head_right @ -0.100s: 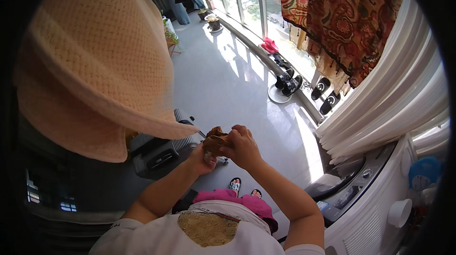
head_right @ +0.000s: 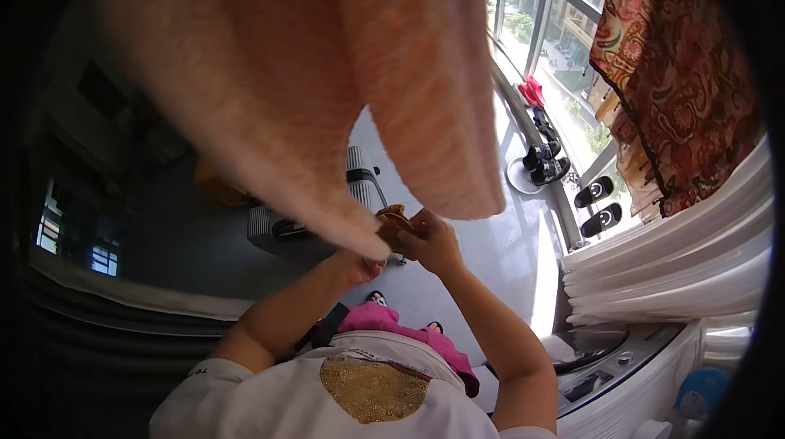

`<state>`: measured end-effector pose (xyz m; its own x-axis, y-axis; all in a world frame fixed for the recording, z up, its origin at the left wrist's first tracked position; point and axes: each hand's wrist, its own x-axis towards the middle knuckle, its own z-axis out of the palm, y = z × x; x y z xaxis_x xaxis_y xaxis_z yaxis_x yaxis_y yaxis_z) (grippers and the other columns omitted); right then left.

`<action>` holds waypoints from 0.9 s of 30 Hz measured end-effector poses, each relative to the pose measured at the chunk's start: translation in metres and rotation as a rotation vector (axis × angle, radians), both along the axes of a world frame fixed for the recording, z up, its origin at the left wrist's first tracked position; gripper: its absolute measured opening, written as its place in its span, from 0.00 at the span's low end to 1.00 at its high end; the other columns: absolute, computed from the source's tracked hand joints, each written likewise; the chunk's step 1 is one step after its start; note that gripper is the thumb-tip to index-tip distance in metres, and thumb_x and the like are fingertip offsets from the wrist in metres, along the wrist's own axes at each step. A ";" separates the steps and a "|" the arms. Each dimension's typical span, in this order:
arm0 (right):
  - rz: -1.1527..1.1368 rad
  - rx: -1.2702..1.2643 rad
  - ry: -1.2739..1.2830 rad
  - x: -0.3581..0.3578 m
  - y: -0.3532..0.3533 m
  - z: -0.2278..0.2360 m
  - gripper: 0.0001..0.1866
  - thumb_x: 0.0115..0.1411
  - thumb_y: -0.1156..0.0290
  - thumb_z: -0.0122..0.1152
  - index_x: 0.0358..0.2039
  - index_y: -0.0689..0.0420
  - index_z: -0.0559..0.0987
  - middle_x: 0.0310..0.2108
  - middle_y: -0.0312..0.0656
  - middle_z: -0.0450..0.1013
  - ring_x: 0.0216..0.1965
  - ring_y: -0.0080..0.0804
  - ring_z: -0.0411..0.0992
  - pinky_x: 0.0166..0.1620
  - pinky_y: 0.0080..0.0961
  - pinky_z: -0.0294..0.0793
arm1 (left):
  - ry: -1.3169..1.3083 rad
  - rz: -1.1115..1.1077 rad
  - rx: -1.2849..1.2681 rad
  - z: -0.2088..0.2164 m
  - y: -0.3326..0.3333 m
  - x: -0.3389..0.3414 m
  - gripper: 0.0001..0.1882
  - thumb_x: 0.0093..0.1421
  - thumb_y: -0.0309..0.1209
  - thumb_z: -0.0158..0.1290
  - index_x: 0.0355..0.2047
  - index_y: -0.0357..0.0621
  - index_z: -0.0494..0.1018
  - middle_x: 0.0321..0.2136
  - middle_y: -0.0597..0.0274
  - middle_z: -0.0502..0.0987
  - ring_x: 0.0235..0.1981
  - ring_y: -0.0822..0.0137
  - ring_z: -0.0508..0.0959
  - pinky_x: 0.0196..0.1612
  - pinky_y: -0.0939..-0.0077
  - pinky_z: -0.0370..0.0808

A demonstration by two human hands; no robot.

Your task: The person wipes a grey suitcase with a brown cloth, rinses the cloth in a sink under running water, applies a cleaner to the suitcase using a cotton pad, and wipes the suitcase surface again with the cloth and pad.

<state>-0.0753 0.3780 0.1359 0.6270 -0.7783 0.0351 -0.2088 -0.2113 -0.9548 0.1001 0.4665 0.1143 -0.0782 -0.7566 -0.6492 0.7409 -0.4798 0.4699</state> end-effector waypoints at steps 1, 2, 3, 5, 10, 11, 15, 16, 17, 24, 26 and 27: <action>0.014 0.163 -0.106 0.002 0.011 -0.011 0.12 0.55 0.72 0.65 0.33 0.62 0.72 0.28 0.44 0.76 0.25 0.26 0.74 0.28 0.21 0.73 | 0.018 0.023 -0.011 -0.014 0.025 -0.003 0.32 0.55 0.72 0.41 0.31 0.57 0.70 0.21 0.71 0.71 0.16 0.75 0.71 0.16 0.84 0.68; 0.014 0.303 -0.200 0.022 0.000 -0.003 0.11 0.56 0.71 0.65 0.32 0.62 0.71 0.27 0.44 0.75 0.25 0.26 0.74 0.28 0.22 0.73 | 0.043 0.049 -0.008 0.007 0.015 0.012 0.32 0.54 0.72 0.42 0.30 0.57 0.70 0.21 0.71 0.71 0.16 0.75 0.70 0.16 0.84 0.68; 0.039 0.436 -0.189 0.028 0.004 0.001 0.11 0.57 0.71 0.64 0.31 0.61 0.70 0.26 0.43 0.74 0.25 0.27 0.74 0.27 0.22 0.73 | 0.015 0.077 0.038 0.006 0.024 0.015 0.31 0.54 0.70 0.47 0.32 0.56 0.71 0.22 0.71 0.71 0.16 0.75 0.70 0.16 0.84 0.67; 0.089 0.589 -0.113 0.039 0.006 0.004 0.11 0.60 0.68 0.62 0.31 0.58 0.69 0.25 0.39 0.71 0.24 0.25 0.72 0.26 0.22 0.71 | -0.113 0.129 0.077 -0.005 0.037 0.027 0.30 0.54 0.68 0.48 0.33 0.54 0.71 0.23 0.71 0.72 0.16 0.75 0.69 0.16 0.82 0.67; -0.044 0.601 -0.103 0.091 0.015 -0.016 0.13 0.61 0.65 0.62 0.31 0.58 0.69 0.26 0.36 0.70 0.24 0.21 0.68 0.24 0.20 0.68 | -0.499 0.088 0.130 -0.020 0.055 0.075 0.31 0.56 0.65 0.50 0.25 0.47 0.73 0.17 0.67 0.71 0.13 0.75 0.66 0.16 0.78 0.68; -0.067 0.582 -0.066 0.103 0.014 -0.023 0.12 0.62 0.65 0.61 0.32 0.58 0.69 0.26 0.35 0.70 0.25 0.20 0.69 0.26 0.19 0.69 | -0.538 0.095 0.127 -0.019 0.056 0.087 0.31 0.55 0.63 0.54 0.20 0.45 0.73 0.12 0.68 0.68 0.10 0.76 0.64 0.14 0.79 0.64; -0.168 0.525 -0.010 0.144 0.006 -0.051 0.13 0.62 0.65 0.61 0.33 0.59 0.69 0.27 0.37 0.71 0.27 0.21 0.70 0.27 0.19 0.70 | -0.489 0.061 0.037 -0.023 0.054 0.144 0.28 0.55 0.57 0.59 0.17 0.44 0.70 0.09 0.69 0.65 0.07 0.78 0.61 0.10 0.82 0.55; -0.205 0.517 -0.008 0.154 0.003 -0.056 0.13 0.62 0.65 0.61 0.33 0.60 0.69 0.27 0.38 0.71 0.27 0.21 0.70 0.27 0.19 0.70 | -0.501 0.055 0.029 -0.026 0.052 0.160 0.28 0.56 0.56 0.59 0.17 0.44 0.69 0.09 0.69 0.65 0.07 0.78 0.61 0.10 0.82 0.55; -0.245 0.544 -0.023 0.167 0.001 -0.052 0.13 0.62 0.65 0.60 0.33 0.59 0.68 0.28 0.39 0.72 0.26 0.21 0.71 0.25 0.20 0.70 | -0.512 0.048 0.024 -0.028 0.050 0.178 0.28 0.56 0.56 0.59 0.16 0.44 0.69 0.09 0.70 0.65 0.07 0.78 0.61 0.10 0.82 0.55; -0.287 0.104 0.442 0.208 -0.037 -0.141 0.24 0.59 0.60 0.64 0.47 0.62 0.67 0.37 0.49 0.74 0.33 0.34 0.76 0.33 0.29 0.76 | -0.835 -0.011 0.223 -0.062 0.020 0.264 0.28 0.58 0.55 0.56 0.21 0.40 0.73 0.11 0.65 0.71 0.10 0.73 0.70 0.13 0.76 0.65; -0.134 -0.103 0.502 0.236 -0.017 -0.115 0.33 0.55 0.57 0.66 0.56 0.59 0.66 0.56 0.59 0.65 0.57 0.56 0.64 0.57 0.45 0.64 | -1.364 -0.024 0.092 -0.124 0.039 0.293 0.27 0.57 0.55 0.58 0.24 0.38 0.75 0.17 0.61 0.77 0.14 0.71 0.74 0.21 0.75 0.73; -0.073 -0.210 0.551 0.241 -0.013 -0.108 0.35 0.54 0.57 0.66 0.59 0.55 0.65 0.60 0.59 0.60 0.60 0.58 0.60 0.59 0.46 0.62 | -1.469 -0.021 0.121 -0.095 0.036 0.290 0.24 0.54 0.51 0.62 0.30 0.38 0.75 0.19 0.56 0.79 0.19 0.65 0.78 0.27 0.70 0.75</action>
